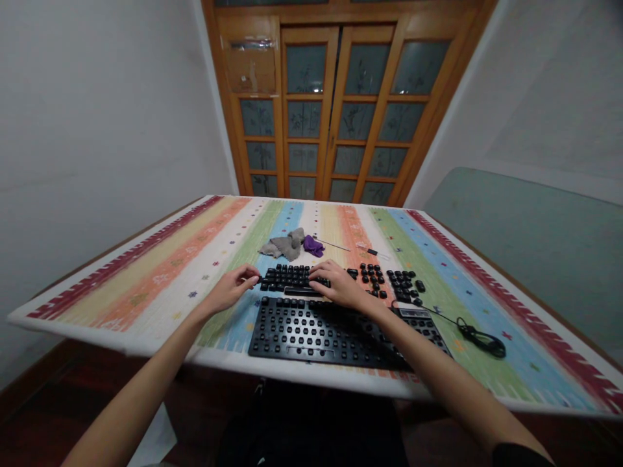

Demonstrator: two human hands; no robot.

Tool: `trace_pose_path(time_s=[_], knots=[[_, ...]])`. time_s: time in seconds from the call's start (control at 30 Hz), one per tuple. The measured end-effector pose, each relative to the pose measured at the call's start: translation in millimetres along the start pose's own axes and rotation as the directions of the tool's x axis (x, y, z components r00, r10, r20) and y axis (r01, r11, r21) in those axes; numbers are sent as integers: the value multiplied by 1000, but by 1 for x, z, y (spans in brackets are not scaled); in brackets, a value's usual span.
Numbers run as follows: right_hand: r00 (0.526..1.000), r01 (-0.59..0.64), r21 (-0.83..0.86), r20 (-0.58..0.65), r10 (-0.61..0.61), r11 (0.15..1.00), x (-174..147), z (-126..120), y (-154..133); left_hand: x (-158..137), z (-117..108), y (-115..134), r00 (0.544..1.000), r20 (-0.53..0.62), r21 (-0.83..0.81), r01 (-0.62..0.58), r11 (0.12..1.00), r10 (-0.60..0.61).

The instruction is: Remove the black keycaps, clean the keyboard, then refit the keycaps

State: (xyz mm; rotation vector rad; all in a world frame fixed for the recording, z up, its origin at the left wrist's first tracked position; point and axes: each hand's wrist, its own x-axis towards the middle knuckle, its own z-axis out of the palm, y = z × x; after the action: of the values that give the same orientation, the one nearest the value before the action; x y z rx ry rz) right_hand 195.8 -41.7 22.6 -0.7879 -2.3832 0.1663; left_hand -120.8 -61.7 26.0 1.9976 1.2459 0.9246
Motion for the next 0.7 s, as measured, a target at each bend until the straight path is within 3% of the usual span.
trace_pose_path(time_s=[0.33,0.7], knots=[[959,-205,-163,165,231,965,88,56,17,-45,21,4,998,50,-55,38,998,-35],[899,-245,-296,287,331,923,108,75,26,-53,31,-2,998,56,21,25,999,-26]])
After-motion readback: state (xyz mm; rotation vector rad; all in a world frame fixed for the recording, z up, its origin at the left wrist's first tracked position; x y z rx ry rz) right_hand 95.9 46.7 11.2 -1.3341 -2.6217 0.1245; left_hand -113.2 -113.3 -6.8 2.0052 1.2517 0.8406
